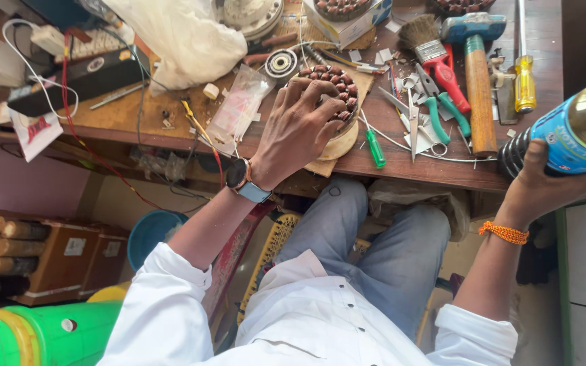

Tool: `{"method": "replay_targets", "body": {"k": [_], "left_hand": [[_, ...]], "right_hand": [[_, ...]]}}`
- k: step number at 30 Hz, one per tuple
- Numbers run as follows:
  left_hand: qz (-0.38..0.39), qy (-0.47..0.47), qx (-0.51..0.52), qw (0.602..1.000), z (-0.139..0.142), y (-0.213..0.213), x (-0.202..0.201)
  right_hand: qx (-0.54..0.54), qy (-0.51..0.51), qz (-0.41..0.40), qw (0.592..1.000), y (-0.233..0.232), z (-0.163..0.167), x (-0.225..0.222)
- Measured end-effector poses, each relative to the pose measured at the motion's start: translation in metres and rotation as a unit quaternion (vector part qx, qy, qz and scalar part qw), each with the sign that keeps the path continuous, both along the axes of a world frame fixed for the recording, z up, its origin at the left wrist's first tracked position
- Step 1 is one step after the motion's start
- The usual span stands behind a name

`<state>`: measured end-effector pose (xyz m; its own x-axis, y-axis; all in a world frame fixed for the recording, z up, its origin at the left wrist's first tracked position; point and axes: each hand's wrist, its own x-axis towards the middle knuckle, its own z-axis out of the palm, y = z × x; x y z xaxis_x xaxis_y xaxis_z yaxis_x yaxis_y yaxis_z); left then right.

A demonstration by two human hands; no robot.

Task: The person uses a green screwdriver to adjust copper windings on a motor stator, then pours a yellow liquid from a bottle onto the windings. They move the stator aside, cut a small white insulating strip with scissors, and insert it into the stator slots.

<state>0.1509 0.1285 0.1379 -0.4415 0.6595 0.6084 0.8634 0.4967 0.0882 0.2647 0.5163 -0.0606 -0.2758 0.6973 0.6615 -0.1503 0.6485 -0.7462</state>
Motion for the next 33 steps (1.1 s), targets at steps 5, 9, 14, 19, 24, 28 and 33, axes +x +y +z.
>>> {"method": "replay_targets", "body": {"k": [5, 9, 14, 19, 24, 28, 33], "left_hand": [[0.056, -0.048, -0.05, 0.996, 0.004, 0.017, 0.004], [0.058, -0.018, -0.039, 0.997, 0.006, 0.024, 0.005], [0.076, 0.009, -0.039, 0.996, 0.001, 0.033, 0.009], [0.11, 0.017, -0.063, 0.992, -0.003, 0.043, 0.014], [0.15, 0.019, -0.074, 0.986, 0.007, 0.054, 0.006], [0.087, 0.031, -0.053, 0.994, 0.031, 0.025, -0.013], [0.07, -0.06, -0.176, 0.98, 0.044, -0.005, -0.057]], "right_hand": [[0.025, 0.008, 0.004, 1.0, 0.001, 0.003, 0.002], [0.051, -0.017, -0.023, 0.998, 0.007, -0.004, 0.003], [0.026, -0.02, -0.006, 0.999, 0.009, -0.01, 0.002], [0.069, -0.038, -0.013, 0.997, 0.01, -0.003, 0.006], [0.028, -0.022, -0.007, 0.999, 0.003, 0.006, 0.004], [0.037, -0.021, -0.046, 0.998, 0.004, 0.003, -0.004], [0.047, -0.021, -0.053, 0.997, 0.003, 0.0, -0.008]]}}
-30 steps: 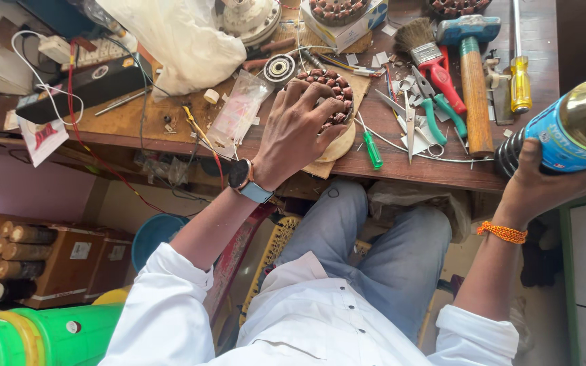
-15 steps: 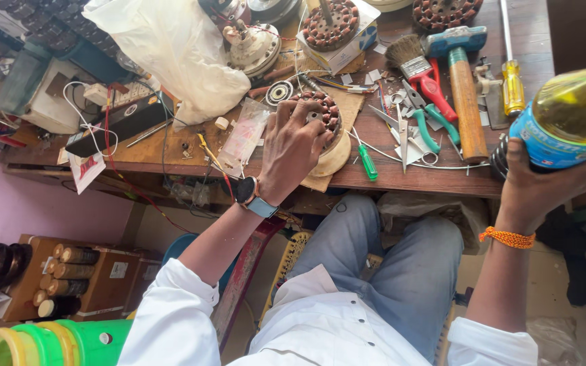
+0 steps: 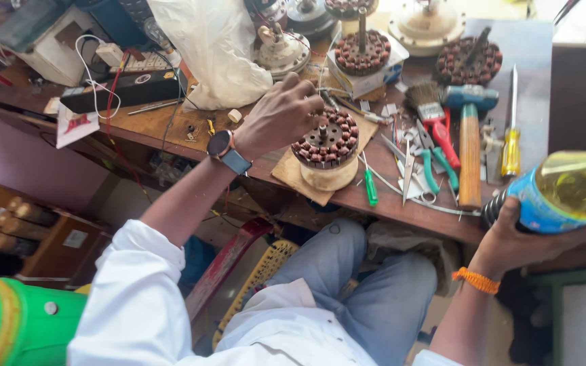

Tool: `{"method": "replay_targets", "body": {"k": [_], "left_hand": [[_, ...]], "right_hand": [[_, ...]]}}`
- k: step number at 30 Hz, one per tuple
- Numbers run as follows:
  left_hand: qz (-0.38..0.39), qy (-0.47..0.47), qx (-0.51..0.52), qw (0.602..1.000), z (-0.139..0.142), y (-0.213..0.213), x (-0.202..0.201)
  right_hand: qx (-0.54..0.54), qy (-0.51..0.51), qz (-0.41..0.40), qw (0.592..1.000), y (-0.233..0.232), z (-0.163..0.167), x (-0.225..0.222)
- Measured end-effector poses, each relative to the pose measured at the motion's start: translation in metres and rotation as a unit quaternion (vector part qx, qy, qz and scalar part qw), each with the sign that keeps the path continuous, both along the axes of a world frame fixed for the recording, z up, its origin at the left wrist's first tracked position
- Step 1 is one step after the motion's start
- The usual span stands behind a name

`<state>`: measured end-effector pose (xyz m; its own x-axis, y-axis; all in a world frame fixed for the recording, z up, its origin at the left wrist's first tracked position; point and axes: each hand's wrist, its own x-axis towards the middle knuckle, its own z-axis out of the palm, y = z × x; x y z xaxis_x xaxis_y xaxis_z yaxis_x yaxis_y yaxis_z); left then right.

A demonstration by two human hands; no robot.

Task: The person uses a green screwdriver to adjust copper windings on a motor stator, then pours a yellow liquid from a bottle onto the windings. They move the stator aside, cut a small white insulating strip with scissors, and insert it into the stator slots.

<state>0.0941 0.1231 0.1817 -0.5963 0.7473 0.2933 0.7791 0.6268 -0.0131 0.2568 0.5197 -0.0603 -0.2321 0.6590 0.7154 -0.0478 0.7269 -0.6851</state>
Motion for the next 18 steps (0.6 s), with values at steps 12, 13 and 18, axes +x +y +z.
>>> {"method": "replay_targets", "body": {"k": [12, 13, 18], "left_hand": [[-0.257, 0.173, -0.135, 0.941, -0.007, 0.011, -0.057], [-0.266, 0.187, -0.134, 0.936, -0.009, 0.013, -0.058], [-0.225, 0.107, -0.222, 0.943, -0.019, 0.018, -0.073]], "right_hand": [[-0.011, 0.001, -0.018, 1.0, -0.029, 0.031, -0.003], [-0.014, 0.002, -0.017, 1.0, -0.03, 0.029, -0.001], [-0.016, 0.029, 0.099, 0.995, -0.023, 0.017, 0.02]]}}
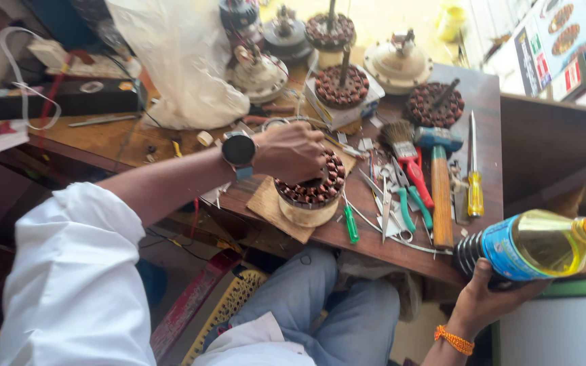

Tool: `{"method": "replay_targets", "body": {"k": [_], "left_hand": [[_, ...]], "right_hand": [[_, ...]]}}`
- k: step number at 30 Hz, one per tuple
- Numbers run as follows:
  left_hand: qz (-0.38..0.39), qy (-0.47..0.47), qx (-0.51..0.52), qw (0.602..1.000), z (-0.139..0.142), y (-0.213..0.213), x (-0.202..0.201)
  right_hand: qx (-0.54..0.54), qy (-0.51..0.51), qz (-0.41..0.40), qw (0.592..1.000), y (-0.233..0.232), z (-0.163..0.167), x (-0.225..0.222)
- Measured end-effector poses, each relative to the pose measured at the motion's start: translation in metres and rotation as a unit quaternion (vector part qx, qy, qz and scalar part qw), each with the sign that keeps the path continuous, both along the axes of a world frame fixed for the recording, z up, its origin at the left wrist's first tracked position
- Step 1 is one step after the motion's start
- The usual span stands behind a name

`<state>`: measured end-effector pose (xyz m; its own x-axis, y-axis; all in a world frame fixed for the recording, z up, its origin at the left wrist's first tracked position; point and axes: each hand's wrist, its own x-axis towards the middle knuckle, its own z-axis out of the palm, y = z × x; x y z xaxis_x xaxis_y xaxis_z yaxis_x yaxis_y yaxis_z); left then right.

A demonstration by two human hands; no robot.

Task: The person uses a green screwdriver to adjust copper windings on a motor stator, then pours a yellow liquid from a bottle onto the windings. They move the stator aside, cut a small white insulating strip with scissors, and insert it into the stator slots.

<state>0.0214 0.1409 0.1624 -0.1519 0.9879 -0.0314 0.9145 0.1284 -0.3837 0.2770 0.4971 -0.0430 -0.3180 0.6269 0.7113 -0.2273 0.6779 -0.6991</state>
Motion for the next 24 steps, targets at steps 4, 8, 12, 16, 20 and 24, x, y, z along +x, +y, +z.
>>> {"method": "replay_targets", "body": {"k": [4, 8, 12, 16, 20, 24], "left_hand": [[-0.039, -0.032, 0.047, 0.998, -0.002, -0.004, -0.004], [0.004, 0.007, 0.069, 0.998, 0.013, -0.016, 0.006], [0.101, -0.06, 0.071, 0.991, 0.053, -0.027, 0.01], [0.188, -0.188, 0.153, 0.952, 0.09, -0.045, 0.022], [0.182, -0.421, 0.257, 0.851, 0.089, -0.066, 0.042], [0.204, -0.619, 0.317, 0.689, 0.04, -0.069, 0.069]], "right_hand": [[-0.013, 0.044, -0.088, 0.995, -0.014, -0.007, 0.013], [-0.049, 0.068, -0.159, 0.984, -0.036, 0.018, 0.028], [-0.184, 0.049, 0.018, 0.982, -0.101, 0.057, 0.027], [-0.126, -0.049, 0.232, 0.963, -0.174, 0.105, -0.002], [-0.072, 0.003, 0.356, 0.932, -0.215, 0.155, -0.038], [0.013, 0.011, 0.359, 0.933, -0.227, 0.189, -0.041]]}}
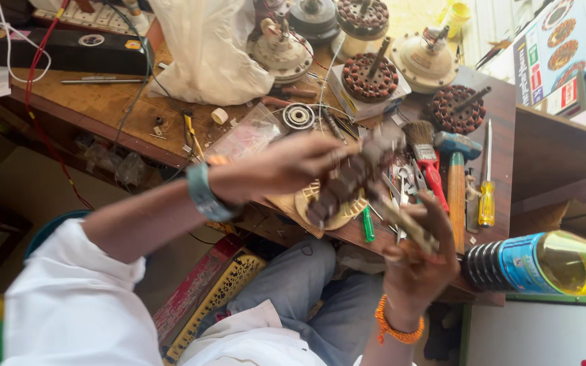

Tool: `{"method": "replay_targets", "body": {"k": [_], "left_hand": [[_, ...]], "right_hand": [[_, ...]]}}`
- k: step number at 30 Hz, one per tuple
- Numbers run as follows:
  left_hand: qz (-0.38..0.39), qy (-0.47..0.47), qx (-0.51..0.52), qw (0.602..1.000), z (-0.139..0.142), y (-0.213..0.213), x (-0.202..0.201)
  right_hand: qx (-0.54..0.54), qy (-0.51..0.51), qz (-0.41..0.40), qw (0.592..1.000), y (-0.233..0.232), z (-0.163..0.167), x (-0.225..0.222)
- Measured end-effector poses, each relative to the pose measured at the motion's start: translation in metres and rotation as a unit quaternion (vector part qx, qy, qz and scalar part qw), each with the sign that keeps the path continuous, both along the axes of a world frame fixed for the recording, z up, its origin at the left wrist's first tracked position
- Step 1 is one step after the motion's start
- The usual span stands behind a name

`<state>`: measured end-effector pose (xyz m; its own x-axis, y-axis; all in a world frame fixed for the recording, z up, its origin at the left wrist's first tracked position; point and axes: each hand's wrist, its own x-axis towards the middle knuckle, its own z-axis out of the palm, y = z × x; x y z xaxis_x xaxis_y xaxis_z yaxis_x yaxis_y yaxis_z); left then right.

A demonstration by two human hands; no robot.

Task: The person uses a green screwdriver to adjust copper windings on a motor stator, then pours a yellow liquid from a bottle onto the windings. They move the stator aside, cut a small white insulating strip with scissors, and insert it into the stator slots.

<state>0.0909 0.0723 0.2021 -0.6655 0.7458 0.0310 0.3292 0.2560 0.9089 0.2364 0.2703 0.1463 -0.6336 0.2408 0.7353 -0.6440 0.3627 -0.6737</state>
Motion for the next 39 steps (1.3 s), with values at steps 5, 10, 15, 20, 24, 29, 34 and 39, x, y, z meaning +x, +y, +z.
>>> {"method": "replay_targets", "body": {"k": [5, 10, 15, 20, 24, 29, 34, 39], "left_hand": [[-0.044, -0.243, 0.173, 0.953, -0.062, 0.005, 0.017], [0.093, -0.156, 0.205, 0.962, -0.087, -0.051, -0.004], [0.315, -0.186, 0.247, 0.897, -0.128, -0.173, 0.036], [0.376, -0.193, 0.265, 0.867, -0.173, -0.205, 0.086], [0.436, -0.179, 0.256, 0.844, -0.186, -0.202, 0.097], [0.411, -0.09, 0.218, 0.881, -0.177, -0.175, 0.085], [0.369, 0.077, 0.136, 0.916, -0.153, -0.144, 0.049], [0.33, 0.176, 0.121, 0.919, -0.157, -0.112, 0.015]], "right_hand": [[0.055, 0.005, -0.007, 0.998, 0.008, 0.027, 0.008], [0.258, -0.094, -0.112, 0.955, 0.017, 0.046, -0.003], [0.433, -0.139, -0.145, 0.879, 0.015, 0.053, -0.062], [0.425, -0.151, -0.119, 0.884, -0.007, 0.032, -0.096], [0.413, -0.174, -0.111, 0.887, -0.024, 0.014, -0.108], [0.257, -0.174, -0.069, 0.948, 0.006, 0.017, -0.106], [0.066, -0.04, -0.175, 0.981, 0.098, 0.035, -0.146], [0.128, -0.2, -0.163, 0.958, 0.146, 0.021, -0.207]]}}
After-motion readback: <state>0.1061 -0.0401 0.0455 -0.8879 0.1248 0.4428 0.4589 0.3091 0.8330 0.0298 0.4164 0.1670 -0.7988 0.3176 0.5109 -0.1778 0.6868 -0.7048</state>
